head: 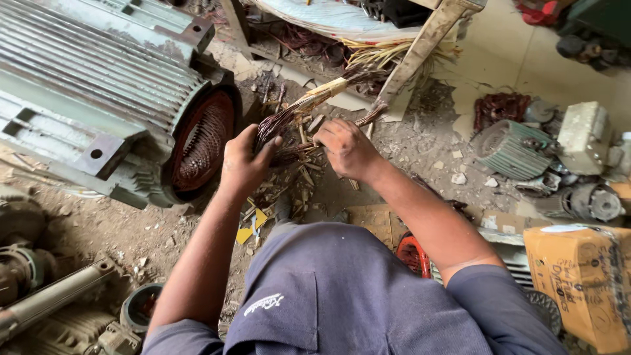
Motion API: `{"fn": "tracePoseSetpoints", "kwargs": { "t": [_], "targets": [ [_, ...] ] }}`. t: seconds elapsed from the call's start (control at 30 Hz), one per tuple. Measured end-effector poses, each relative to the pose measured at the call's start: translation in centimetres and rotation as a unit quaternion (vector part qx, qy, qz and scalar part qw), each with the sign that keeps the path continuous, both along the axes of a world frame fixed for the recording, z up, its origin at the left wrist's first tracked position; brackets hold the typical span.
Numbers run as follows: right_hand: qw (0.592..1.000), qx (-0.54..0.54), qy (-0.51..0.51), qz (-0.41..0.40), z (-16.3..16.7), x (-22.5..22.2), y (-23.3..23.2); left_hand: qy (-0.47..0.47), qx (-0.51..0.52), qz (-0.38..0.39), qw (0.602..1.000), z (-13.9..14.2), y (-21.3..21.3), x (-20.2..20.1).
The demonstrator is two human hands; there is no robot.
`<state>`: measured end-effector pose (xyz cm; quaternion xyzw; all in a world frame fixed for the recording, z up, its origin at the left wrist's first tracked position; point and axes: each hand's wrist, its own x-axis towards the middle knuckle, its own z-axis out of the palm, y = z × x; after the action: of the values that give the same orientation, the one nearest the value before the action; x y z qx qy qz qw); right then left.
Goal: The person pulls burnt copper windings out of an electric motor stator by hand, gripping bundles of wire and yanking them free from the stator slots. They drop the extracted windings onto a growing pile on the floor and pick up new stator pieces to continue pulling out the wire.
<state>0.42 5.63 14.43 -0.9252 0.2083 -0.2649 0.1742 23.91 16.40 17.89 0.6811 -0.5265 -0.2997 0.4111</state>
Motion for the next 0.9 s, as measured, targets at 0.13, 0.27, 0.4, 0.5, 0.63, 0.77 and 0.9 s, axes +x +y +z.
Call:
{"fn": "tracePoseSetpoints", "kwargs": {
  "t": [0.13,0.27,0.4,0.5,0.63,0.77,0.9],
  "targets": [
    [0.99,-0.138,0.0,-0.012,1.8,0.6,1.1,0.171,0.06,-0.006,0.983,-1.9,-2.4,3.3],
    [0.977,-0.213,-0.007,0.006,3.7,1.4,1.1,0.416,0.157,-0.021,0.896,-2.9,-4.3,6.0],
    [0.987,-0.15,0.055,-0.01,4.3,3.0,-1.1,0.243,0.179,-0.048,0.952,-1.5,-5.8,8.9],
    [0.99,-0.103,0.091,-0.025,4.7,3.3,-2.7,0.153,0.157,-0.082,0.972,-0.5,-6.4,10.3],
    [0.995,0.023,0.099,-0.022,4.9,3.6,-3.2,0.082,0.093,-0.122,0.985,0.0,-7.0,11.2],
    [0.992,0.001,0.116,-0.049,4.3,4.3,-3.2,0.084,0.107,-0.138,0.981,0.1,-7.3,11.5],
    [0.993,-0.067,0.073,-0.064,3.1,4.8,-2.8,0.111,0.111,-0.103,0.982,-0.5,-7.3,11.9]
  ]
}}
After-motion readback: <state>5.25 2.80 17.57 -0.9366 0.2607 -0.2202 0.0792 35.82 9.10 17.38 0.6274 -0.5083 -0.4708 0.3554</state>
